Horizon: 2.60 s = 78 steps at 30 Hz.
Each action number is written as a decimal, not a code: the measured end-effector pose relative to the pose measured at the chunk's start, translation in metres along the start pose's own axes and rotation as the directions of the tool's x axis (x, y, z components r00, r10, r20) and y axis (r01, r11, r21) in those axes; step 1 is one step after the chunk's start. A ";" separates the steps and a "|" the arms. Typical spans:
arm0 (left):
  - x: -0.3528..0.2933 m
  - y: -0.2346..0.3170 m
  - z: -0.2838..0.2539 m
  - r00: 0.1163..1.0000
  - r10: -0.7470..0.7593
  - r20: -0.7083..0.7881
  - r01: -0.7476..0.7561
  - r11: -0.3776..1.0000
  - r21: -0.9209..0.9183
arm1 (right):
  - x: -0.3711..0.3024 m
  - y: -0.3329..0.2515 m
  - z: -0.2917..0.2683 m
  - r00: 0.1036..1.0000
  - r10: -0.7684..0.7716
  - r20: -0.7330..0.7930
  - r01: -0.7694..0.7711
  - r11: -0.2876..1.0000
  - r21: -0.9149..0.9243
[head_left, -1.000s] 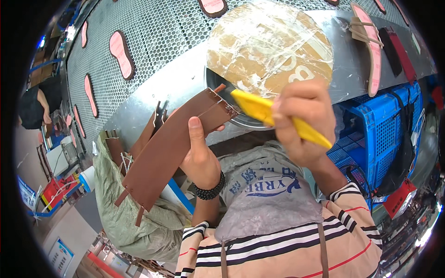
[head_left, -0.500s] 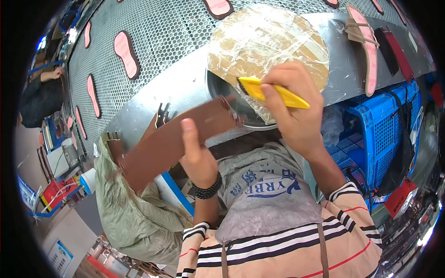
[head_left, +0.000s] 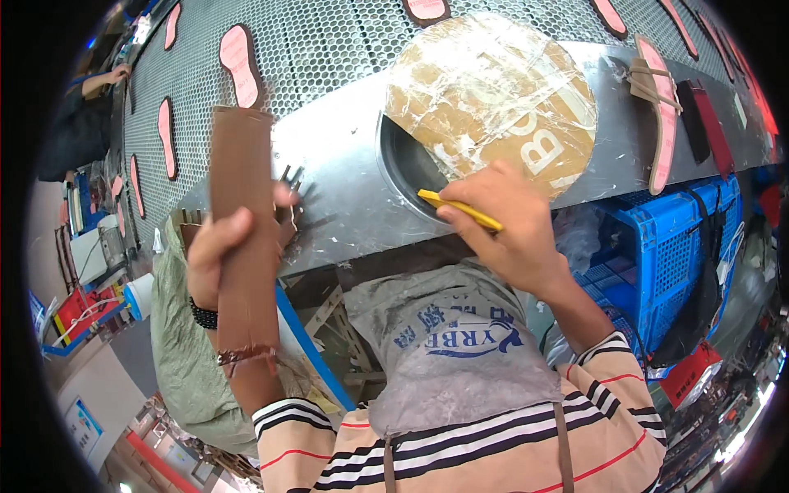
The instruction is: Applying glue to the edges of leather shoe upper components using a hand tool spreader.
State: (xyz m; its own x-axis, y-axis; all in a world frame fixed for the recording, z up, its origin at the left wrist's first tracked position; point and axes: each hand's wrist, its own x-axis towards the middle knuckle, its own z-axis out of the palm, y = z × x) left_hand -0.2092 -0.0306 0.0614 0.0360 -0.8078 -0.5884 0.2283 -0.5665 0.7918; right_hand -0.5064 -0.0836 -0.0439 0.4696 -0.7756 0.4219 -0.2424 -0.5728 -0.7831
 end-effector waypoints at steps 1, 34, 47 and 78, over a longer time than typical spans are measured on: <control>0.001 -0.002 0.005 0.999 -0.029 0.034 0.028 0.999 0.021 | 0.001 -0.001 -0.001 0.999 0.034 -0.027 -0.034 0.999 0.003; 0.017 -0.075 -0.019 0.702 -0.455 0.548 0.499 0.863 0.077 | 0.023 -0.025 -0.031 0.876 -0.436 0.207 0.399 0.895 0.200; 0.010 -0.065 0.011 0.766 -0.382 0.517 0.408 0.910 0.068 | 0.020 -0.031 -0.026 0.978 -0.192 -0.077 0.206 0.933 0.296; -0.004 -0.064 0.026 0.776 -0.394 0.493 0.383 0.915 0.127 | 0.009 -0.009 -0.033 0.964 -0.078 -0.254 0.117 0.983 0.140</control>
State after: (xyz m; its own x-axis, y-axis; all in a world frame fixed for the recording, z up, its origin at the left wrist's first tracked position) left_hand -0.2492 0.0049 0.0168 -0.5411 -0.4843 -0.6875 0.0993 -0.8486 0.5196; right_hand -0.5283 -0.0946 -0.0179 0.2558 -0.7703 0.5842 -0.0642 -0.6165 -0.7847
